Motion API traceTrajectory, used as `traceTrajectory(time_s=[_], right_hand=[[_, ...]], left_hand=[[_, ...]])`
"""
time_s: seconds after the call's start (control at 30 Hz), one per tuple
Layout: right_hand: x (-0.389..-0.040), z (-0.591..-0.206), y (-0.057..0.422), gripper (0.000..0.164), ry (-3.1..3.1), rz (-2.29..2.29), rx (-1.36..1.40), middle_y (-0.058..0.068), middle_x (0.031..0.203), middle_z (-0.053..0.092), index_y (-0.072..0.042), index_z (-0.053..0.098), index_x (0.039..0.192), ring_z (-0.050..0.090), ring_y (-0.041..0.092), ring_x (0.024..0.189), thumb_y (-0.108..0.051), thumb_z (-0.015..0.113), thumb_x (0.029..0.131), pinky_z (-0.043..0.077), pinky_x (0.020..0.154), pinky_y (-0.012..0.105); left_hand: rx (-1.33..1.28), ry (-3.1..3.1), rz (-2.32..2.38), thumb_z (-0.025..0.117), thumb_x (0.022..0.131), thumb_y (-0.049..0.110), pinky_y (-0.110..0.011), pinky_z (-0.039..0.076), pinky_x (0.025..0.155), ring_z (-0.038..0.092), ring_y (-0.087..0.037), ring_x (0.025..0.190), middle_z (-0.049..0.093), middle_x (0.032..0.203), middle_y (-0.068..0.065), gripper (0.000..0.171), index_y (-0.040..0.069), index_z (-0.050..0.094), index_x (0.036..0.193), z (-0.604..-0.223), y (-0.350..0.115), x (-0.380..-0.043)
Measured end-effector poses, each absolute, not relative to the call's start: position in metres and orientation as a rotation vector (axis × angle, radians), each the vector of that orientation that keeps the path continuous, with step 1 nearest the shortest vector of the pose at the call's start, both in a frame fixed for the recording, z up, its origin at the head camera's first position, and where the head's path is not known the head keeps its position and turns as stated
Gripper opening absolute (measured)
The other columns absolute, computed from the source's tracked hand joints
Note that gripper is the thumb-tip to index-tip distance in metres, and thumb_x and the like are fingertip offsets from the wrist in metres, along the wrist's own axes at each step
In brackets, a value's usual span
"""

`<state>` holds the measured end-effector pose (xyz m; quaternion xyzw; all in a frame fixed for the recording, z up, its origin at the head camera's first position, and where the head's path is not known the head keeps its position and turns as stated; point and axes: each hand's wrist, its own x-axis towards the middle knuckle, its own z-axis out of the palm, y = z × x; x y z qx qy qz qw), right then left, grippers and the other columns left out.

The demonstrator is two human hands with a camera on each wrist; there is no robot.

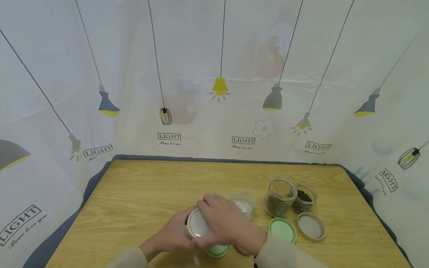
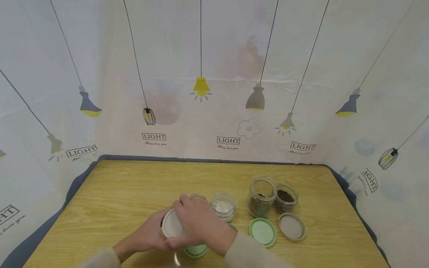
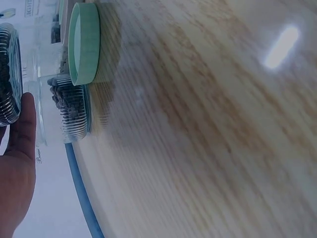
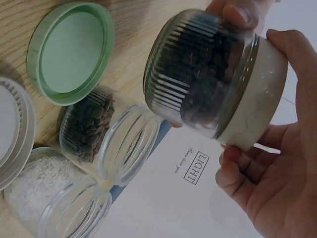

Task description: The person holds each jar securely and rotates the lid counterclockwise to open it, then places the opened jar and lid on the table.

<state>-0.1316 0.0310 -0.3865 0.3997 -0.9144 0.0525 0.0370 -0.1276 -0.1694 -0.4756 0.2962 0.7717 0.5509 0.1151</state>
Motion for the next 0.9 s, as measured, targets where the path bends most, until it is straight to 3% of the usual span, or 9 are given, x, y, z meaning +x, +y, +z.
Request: traceTrajectory(time_s=[0.37,0.5,0.77,0.9], right_hand=[[-0.142,-0.376,0.049,0.07,-2.863,0.331,1.473,-0.005,0.116,0.054,-0.027,0.054,0.132,0.053,0.011,0.098,-0.062,0.069,0.073,0.05,0.071,0.022],[-0.138,-0.368,0.052,0.074,-2.936,0.313,1.452,-0.004,0.124,0.054,-0.029,0.05,0.138,0.053,0.016,0.109,-0.064,0.07,0.075,0.052,0.078,0.029],[-0.119,-0.361,0.042,0.085,-2.957,0.026,1.102,0.005,0.121,0.06,-0.019,0.054,0.129,0.06,0.023,0.106,-0.086,0.039,0.079,0.055,0.082,0.041],[-0.112,-0.362,0.036,0.094,-3.084,0.011,0.942,0.007,0.125,0.058,-0.019,0.049,0.133,0.06,0.024,0.108,-0.09,0.041,0.073,0.056,0.075,0.04]], left_hand=[[0.763,2.196,1.571,0.084,0.075,0.029,-0.029,0.048,0.098,0.059,-0.014,0.116,0.059,0.133,0.005,0.078,0.029,0.044,0.142,-0.47,-0.162,-0.13],[0.758,2.199,1.554,0.085,0.074,0.031,-0.028,0.048,0.1,0.058,-0.013,0.118,0.058,0.134,0.006,0.078,0.028,0.044,0.141,-0.471,-0.16,-0.13],[0.85,2.197,1.561,0.085,0.074,0.026,-0.028,0.054,0.09,0.063,-0.013,0.109,0.061,0.129,0.001,0.082,0.027,0.041,0.144,-0.473,-0.156,-0.132],[0.857,2.219,1.534,0.084,0.076,0.03,-0.027,0.053,0.091,0.062,-0.013,0.112,0.059,0.133,0.001,0.081,0.025,0.041,0.144,-0.473,-0.155,-0.132]])
